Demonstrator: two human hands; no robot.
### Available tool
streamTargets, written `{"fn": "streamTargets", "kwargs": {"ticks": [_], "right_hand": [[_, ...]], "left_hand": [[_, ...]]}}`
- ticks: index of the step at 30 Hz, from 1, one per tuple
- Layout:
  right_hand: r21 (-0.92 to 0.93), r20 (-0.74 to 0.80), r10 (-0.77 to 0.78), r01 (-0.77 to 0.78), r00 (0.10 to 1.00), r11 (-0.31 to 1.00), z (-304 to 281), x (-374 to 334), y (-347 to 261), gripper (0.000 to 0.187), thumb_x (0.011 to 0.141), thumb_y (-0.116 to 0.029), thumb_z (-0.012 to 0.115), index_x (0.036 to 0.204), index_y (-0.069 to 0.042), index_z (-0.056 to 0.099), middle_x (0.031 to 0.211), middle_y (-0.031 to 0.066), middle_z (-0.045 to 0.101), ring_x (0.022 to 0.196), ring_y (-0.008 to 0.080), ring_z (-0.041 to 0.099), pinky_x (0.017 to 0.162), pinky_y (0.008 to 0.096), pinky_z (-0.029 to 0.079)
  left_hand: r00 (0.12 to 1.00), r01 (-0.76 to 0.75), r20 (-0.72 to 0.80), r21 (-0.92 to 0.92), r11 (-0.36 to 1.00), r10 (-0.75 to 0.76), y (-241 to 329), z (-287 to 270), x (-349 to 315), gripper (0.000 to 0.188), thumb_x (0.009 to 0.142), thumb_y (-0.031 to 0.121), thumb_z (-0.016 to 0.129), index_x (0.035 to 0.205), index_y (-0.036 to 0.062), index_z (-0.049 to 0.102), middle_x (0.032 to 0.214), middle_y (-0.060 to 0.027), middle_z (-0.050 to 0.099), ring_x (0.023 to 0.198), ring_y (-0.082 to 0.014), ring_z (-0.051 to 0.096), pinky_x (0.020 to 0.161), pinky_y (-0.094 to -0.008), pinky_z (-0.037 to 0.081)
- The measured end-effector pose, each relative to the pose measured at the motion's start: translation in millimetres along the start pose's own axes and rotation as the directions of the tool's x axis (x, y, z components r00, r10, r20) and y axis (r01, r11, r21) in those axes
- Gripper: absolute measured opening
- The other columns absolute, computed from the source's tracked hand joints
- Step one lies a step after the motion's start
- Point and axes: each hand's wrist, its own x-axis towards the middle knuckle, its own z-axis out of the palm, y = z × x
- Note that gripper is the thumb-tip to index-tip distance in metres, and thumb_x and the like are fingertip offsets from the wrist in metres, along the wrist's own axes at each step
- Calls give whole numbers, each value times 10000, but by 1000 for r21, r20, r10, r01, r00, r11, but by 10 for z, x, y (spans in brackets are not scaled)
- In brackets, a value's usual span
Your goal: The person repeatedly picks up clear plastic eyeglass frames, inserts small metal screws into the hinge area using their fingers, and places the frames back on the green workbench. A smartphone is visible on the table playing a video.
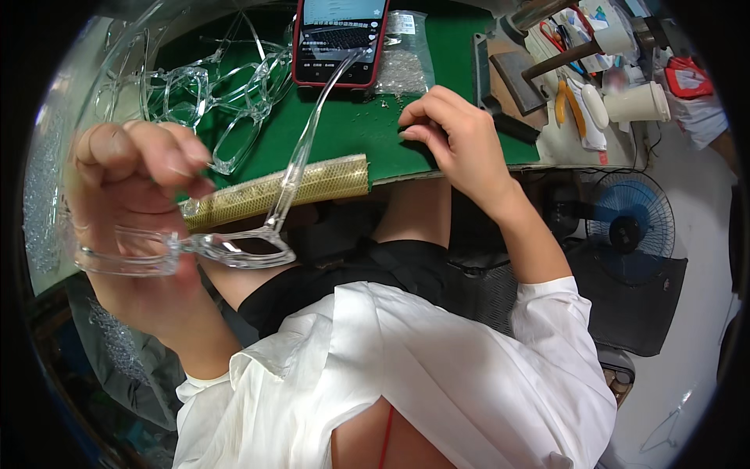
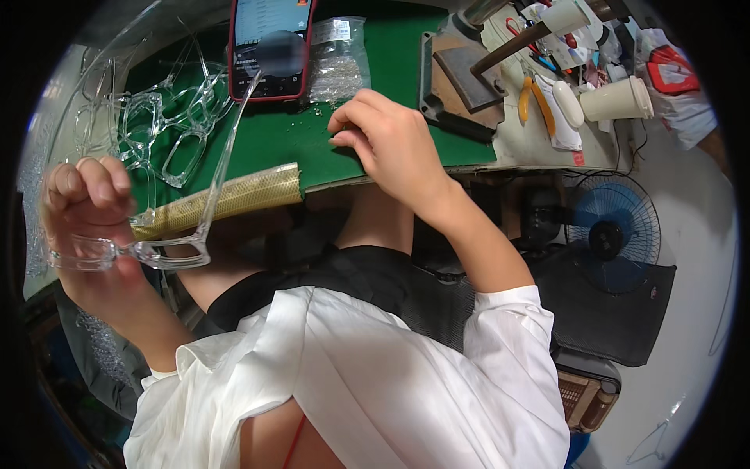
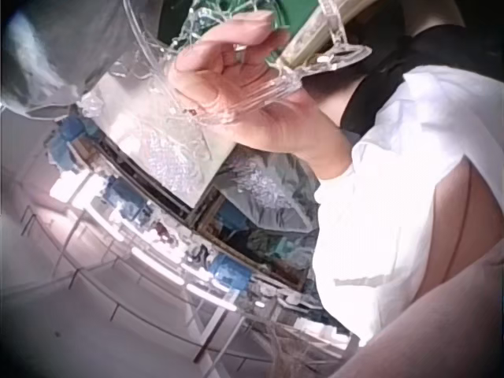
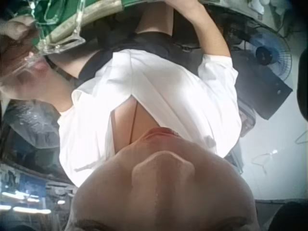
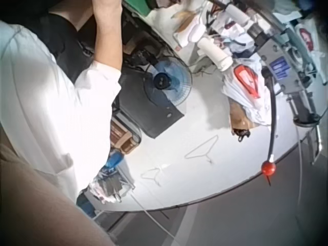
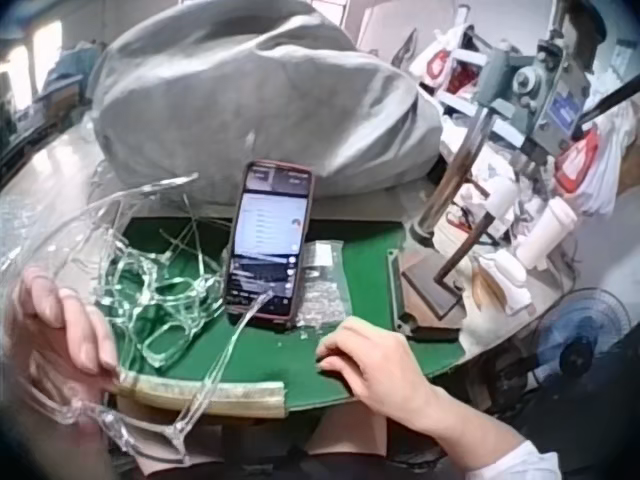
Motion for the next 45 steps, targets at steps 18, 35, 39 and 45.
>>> {"fn": "streamTargets", "kwargs": {"ticks": [18,35,39,45], "right_hand": [[-206,169,-99,133,981,969,-10,63,76,128,810,-130,639,792,-54,537,790,65,552,742,282,581,593,367,448],[20,-238,-448,466,862,885,-790,157,-608,223,788,-231,681,753,-33,585,711,32,572,680,198,542,580,280,402],[-6,-230,-435,445,871,895,-826,158,-622,190,748,-199,705,743,-40,600,719,28,587,684,196,550,595,294,408],[71,-200,-388,409,900,910,-848,129,-575,187,717,-194,726,744,-35,631,723,50,584,680,187,546,587,276,411]], "left_hand": [[984,153,-146,398,904,-103,52,548,22,927,870,621,435,1394,-89,152,791,-234,614,594,-193,613,456,-194,454],[898,108,375,318,942,-229,-531,1203,147,733,879,272,635,1406,-32,227,881,-141,671,746,-191,649,706,-264,484],[916,54,359,336,940,-181,-555,1224,147,720,878,280,631,1402,-29,247,865,-159,668,772,-235,671,714,-275,486],[909,78,362,338,938,-206,-591,1219,125,712,880,296,624,1399,-27,259,834,-135,661,766,-221,666,709,-275,485]]}}
